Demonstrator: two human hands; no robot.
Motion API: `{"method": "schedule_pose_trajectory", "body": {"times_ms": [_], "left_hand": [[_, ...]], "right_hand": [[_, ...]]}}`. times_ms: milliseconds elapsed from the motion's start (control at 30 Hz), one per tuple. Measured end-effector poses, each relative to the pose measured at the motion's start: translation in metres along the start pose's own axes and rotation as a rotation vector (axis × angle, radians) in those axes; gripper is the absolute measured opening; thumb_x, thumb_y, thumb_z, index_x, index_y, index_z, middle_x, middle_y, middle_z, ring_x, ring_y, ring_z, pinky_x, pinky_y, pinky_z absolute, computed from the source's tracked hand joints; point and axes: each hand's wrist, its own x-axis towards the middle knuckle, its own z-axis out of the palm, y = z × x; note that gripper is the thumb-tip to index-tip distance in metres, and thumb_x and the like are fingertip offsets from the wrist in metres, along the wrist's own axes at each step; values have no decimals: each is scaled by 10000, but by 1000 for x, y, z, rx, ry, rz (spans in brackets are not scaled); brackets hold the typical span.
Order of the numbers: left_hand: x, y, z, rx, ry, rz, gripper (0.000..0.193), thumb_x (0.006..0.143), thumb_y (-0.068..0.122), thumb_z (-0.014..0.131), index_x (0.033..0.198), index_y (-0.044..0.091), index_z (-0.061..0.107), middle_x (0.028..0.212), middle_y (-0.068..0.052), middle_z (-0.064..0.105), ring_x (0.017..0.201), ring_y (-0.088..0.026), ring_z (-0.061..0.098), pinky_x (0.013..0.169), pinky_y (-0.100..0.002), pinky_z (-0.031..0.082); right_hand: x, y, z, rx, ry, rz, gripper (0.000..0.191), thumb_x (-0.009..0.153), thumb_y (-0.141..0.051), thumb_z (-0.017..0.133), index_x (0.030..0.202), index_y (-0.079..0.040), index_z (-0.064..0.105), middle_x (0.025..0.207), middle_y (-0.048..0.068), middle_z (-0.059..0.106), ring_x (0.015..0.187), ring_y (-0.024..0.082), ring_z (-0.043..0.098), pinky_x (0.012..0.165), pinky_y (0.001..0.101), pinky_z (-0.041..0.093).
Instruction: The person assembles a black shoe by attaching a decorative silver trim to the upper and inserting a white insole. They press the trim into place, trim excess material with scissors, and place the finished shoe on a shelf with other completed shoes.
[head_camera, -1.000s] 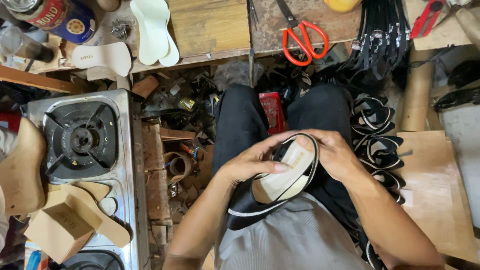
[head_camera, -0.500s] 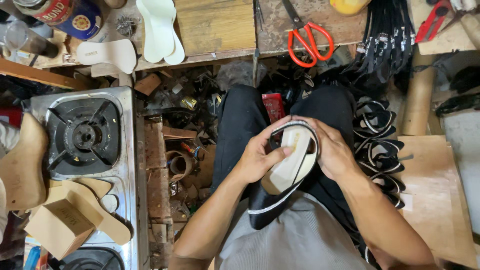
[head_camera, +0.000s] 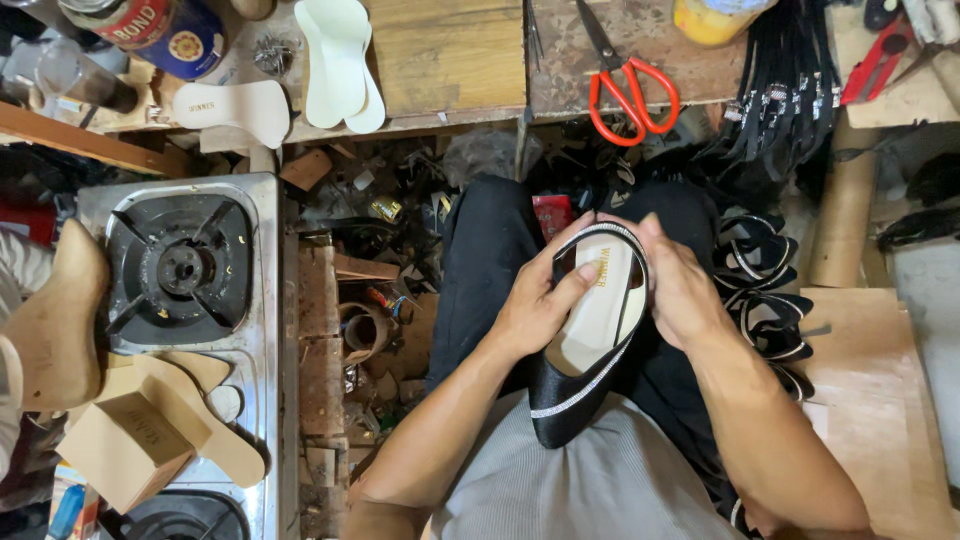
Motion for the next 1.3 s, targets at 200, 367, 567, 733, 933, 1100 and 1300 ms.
{"method": "schedule_pose_trajectory", "body": {"times_ms": [200,367,567,733,933,1100,1300], "left_hand": [[6,-15,1,29,247,205,490,1006,119,576,1479,3,518,1414,-131,564,1346,-242,551,1170,-330,411],[2,-17,2,171,242,180,397,943,68,591,1336,9,590,1333,-134,573,1257,-239,587,1095,-327,461],[1,-17,5,140,237,165,338,947,31,584,1283,0,596,1242,-123,620,1155,-230,638,1033,-322,501],[-7,-23,8,127,306,179,314,933,6,579,1244,-10,618,1230,-126,627,1149,-232,638,1029,-317,498],[-13,-28,10,116,334,151,289,937,18,591,1220,-17,631,1228,-121,634,1154,-224,634,1029,-311,493],[-15,-28,9,69,331,99,288,953,42,586,1232,-10,633,1223,-105,634,1136,-205,633,1018,-305,492],[-16,-35,-5,4,269,45,420,952,49,537,1367,17,592,1200,-82,607,1131,-168,599,1031,-292,465]], "right_hand": [[-24,-2,21,-120,-157,-355,673,978,-353,604,1510,26,443,1465,107,584,1366,191,558,1161,338,419],[-29,7,33,-865,337,-456,315,1010,-266,638,1182,-7,682,954,150,741,834,249,735,760,347,557],[-21,7,36,-995,466,-534,229,975,-213,689,934,12,706,791,191,696,697,315,714,641,391,534],[-27,15,41,-1042,444,-580,207,957,-198,705,976,8,695,872,198,712,782,348,720,693,399,553],[-48,33,44,-1020,392,-552,346,960,-148,623,1270,5,633,1108,226,713,1010,379,721,854,412,572],[-62,46,43,-1065,376,-603,439,961,-116,584,1372,39,566,1273,260,673,1149,394,684,961,412,556],[-72,56,25,-488,166,-213,635,925,-180,657,1495,13,453,1335,174,664,1184,289,656,1003,362,527]]}}
